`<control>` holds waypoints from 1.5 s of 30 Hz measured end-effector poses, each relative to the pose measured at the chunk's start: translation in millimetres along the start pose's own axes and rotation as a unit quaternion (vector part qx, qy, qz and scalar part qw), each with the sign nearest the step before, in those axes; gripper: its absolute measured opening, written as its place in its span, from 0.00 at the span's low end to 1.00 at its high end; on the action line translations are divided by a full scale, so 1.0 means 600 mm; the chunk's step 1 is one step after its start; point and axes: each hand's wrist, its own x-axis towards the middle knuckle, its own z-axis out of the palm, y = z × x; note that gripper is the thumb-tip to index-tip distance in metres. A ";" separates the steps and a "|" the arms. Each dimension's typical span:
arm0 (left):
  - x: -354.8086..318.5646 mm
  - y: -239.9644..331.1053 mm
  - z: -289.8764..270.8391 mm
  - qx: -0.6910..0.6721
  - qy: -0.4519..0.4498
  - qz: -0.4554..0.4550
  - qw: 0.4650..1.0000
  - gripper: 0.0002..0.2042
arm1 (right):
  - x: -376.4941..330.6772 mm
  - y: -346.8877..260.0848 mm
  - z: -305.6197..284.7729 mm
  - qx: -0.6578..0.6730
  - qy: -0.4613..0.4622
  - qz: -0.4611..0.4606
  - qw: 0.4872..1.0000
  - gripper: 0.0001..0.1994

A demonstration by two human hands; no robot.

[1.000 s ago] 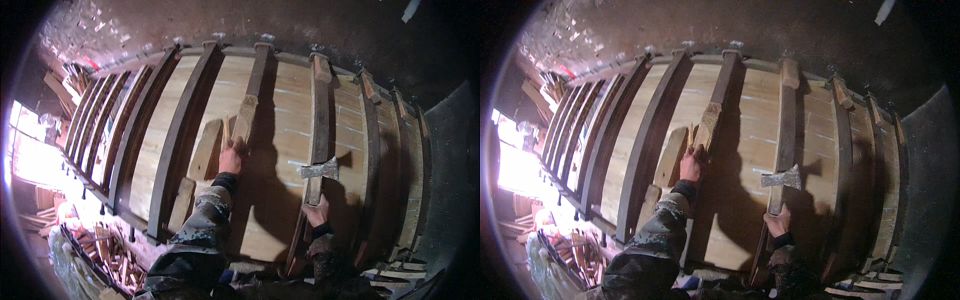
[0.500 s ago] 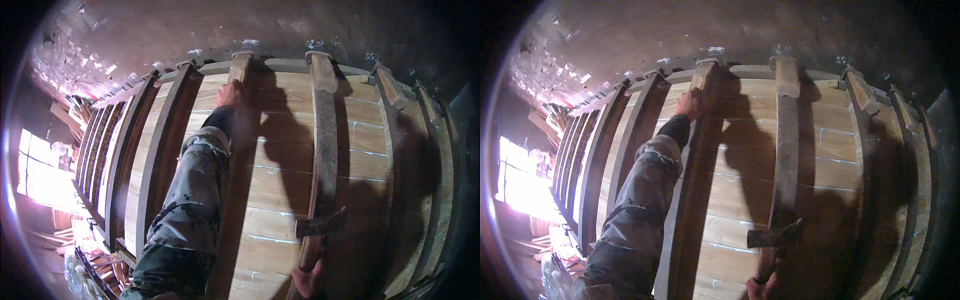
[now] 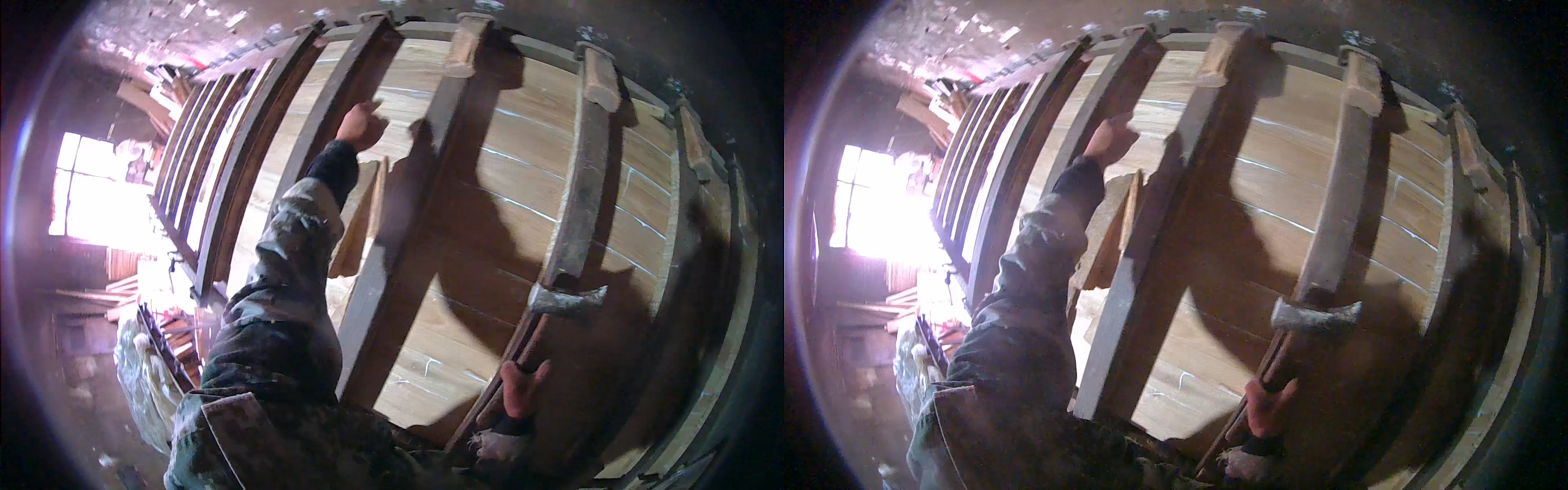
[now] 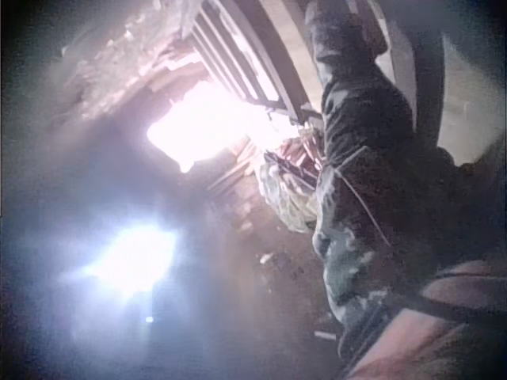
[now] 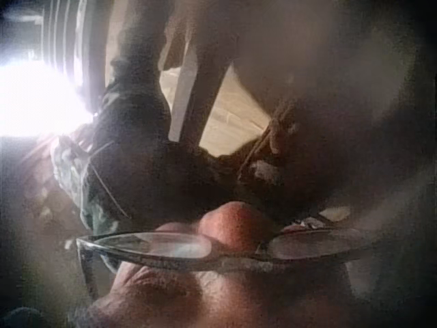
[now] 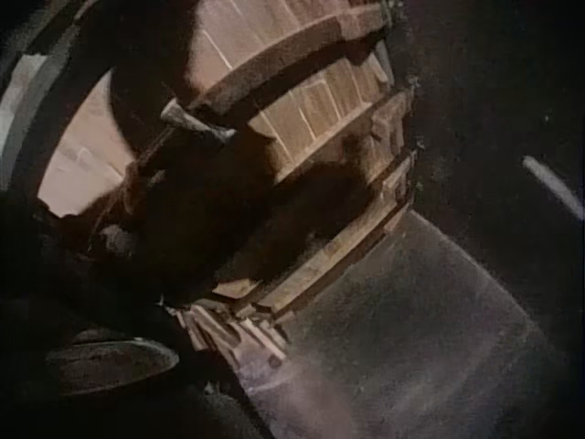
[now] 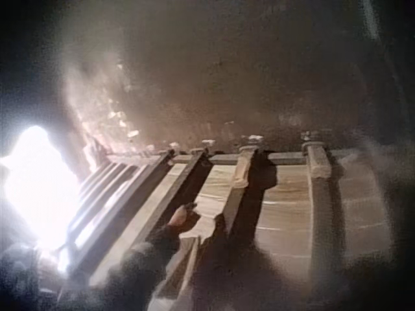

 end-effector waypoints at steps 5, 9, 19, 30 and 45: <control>-0.162 0.017 -0.006 -0.052 -0.109 -0.244 0.962 0.36 | 0.004 -0.129 -0.018 -0.184 -0.072 0.009 0.980 0.42; -0.174 0.074 0.013 -0.012 -0.124 -0.267 0.956 0.29 | 0.008 -0.143 -0.010 -0.095 -0.038 -0.071 0.992 0.43; -0.572 0.120 -0.263 -0.553 0.112 -0.271 0.780 0.20 | 0.055 -0.092 0.006 0.037 -0.078 -0.172 0.981 0.34; -0.955 0.472 -0.099 -0.764 0.267 -0.478 0.341 0.11 | -0.244 -0.184 0.145 0.163 -0.348 0.029 0.923 0.36; -1.147 0.519 -0.121 -0.558 0.121 -0.469 0.673 0.15 | -0.354 -0.142 0.352 -0.215 -0.418 -0.357 0.807 0.26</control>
